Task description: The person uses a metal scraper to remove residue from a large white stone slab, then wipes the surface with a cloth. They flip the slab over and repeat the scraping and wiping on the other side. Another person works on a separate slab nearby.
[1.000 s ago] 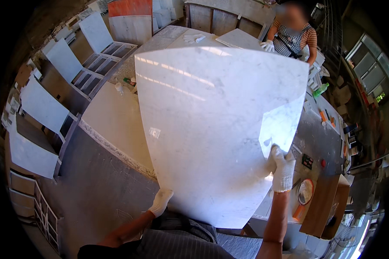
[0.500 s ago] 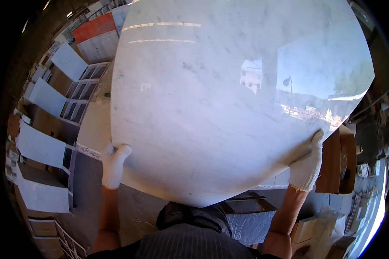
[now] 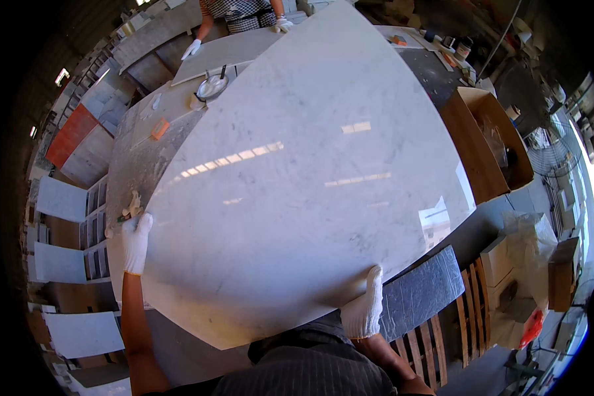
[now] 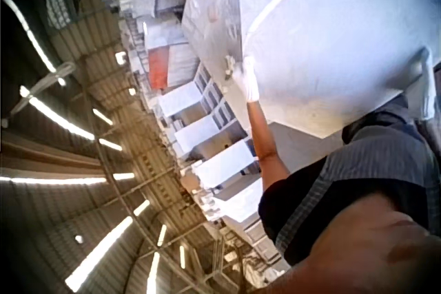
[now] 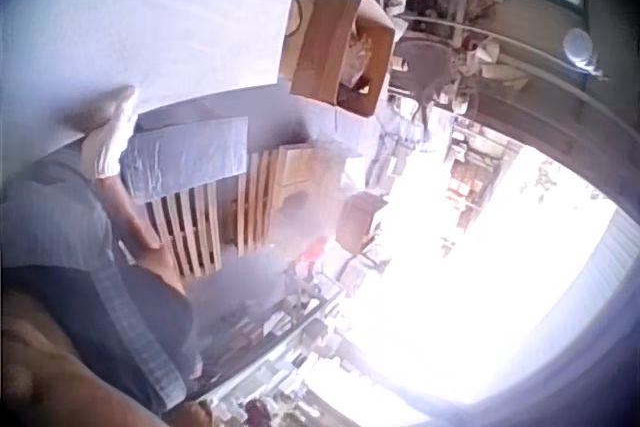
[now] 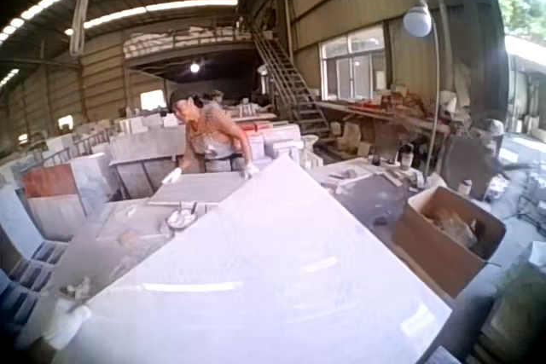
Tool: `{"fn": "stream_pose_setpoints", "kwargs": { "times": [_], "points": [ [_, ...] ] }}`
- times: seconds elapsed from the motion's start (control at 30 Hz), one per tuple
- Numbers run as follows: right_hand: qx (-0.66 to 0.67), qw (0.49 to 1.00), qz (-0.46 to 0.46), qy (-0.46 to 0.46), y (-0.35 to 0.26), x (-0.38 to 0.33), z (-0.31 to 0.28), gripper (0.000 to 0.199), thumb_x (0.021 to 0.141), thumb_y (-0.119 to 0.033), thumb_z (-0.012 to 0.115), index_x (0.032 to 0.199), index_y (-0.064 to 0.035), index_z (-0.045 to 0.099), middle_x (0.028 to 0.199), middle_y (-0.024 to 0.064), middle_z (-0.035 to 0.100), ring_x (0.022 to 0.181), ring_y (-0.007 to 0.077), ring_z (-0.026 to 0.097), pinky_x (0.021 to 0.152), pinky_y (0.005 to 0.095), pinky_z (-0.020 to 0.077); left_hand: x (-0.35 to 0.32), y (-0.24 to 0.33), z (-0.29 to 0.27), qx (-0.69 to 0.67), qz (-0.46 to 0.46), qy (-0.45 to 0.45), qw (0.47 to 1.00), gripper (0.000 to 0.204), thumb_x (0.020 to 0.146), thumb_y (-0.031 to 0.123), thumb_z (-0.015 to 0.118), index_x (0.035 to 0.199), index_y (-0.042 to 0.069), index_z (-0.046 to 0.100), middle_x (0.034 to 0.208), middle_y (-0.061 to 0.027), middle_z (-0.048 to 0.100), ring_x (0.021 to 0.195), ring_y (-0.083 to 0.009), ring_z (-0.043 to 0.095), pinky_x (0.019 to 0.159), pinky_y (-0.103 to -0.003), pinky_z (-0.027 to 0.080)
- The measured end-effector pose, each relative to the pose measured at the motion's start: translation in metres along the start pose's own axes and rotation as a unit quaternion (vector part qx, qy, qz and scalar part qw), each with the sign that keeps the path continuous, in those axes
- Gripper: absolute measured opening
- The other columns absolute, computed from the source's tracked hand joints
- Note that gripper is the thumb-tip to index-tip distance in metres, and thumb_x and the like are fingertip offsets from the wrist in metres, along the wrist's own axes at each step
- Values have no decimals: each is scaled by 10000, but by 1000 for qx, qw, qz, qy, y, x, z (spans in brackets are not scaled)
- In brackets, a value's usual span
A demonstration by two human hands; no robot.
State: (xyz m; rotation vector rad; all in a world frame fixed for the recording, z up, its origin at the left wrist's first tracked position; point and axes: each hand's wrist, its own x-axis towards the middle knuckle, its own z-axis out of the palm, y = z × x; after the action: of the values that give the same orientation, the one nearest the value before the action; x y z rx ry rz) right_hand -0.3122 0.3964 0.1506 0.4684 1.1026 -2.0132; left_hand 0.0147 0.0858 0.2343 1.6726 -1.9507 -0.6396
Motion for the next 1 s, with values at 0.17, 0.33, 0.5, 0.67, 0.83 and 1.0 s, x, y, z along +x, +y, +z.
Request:
{"fn": "stream_pose_setpoints", "kwargs": {
  "times": [0.17, 0.33, 0.5, 0.67, 0.83, 1.0],
  "points": [
    [-40, 997, 47, 52, 44, -4, -50, 467, 942, -418, 615, 1223, -54, 536, 1142, 16, 545, 1046, 141, 482, 933, 315, 387, -7, -50, 29, 18, -5, -37, 999, 443, 931, 360, 602, 765, -50, 626, 648, 7, 523, 636, -106, 457, 596, -331, 391],
    [-37, 996, 61, 59, 78, 0, -80, 521, 925, -393, 635, 1293, -49, 502, 1223, 23, 535, 1116, 155, 463, 992, 326, 344, -4, -83, 41, 114, -28, -102, 988, 517, 930, 436, 575, 821, -62, 662, 659, -111, 615, 652, -146, 556, 621, -358, 427],
    [-65, 988, 72, 124, 101, -10, -73, 527, 894, -395, 677, 1260, -51, 514, 1207, 34, 542, 1087, 152, 489, 952, 317, 379, -4, -99, 66, 99, 9, -100, 990, 584, 930, 489, 550, 823, -76, 648, 651, -104, 578, 630, -165, 515, 616, -381, 413],
    [-45, 985, 90, 140, 145, -20, -87, 465, 893, -335, 694, 1223, -62, 514, 1166, 40, 559, 1051, 166, 531, 890, 348, 454, 0, -130, 76, 58, -34, -176, 982, 623, 915, 529, 554, 687, -51, 576, 579, -55, 490, 594, -134, 445, 553, -397, 362],
    [28, 987, 120, 100, 186, -12, -114, 329, 900, -265, 688, 1151, -94, 560, 1079, 40, 597, 1014, 211, 571, 847, 406, 509, 21, -184, 90, 69, -50, -202, 976, 665, 874, 590, 581, 636, -31, 592, 569, -95, 576, 593, -143, 531, 554, -391, 373],
    [21, 986, 148, 74, 207, -8, -122, 314, 926, -366, 642, 1106, -111, 615, 1105, 37, 616, 1049, 237, 562, 977, 435, 440, 27, -187, 91, 164, -18, -207, 964, 746, 844, 709, 493, 611, 8, 596, 561, -160, 550, 550, -217, 537, 567, -435, 374]
  ]
}}
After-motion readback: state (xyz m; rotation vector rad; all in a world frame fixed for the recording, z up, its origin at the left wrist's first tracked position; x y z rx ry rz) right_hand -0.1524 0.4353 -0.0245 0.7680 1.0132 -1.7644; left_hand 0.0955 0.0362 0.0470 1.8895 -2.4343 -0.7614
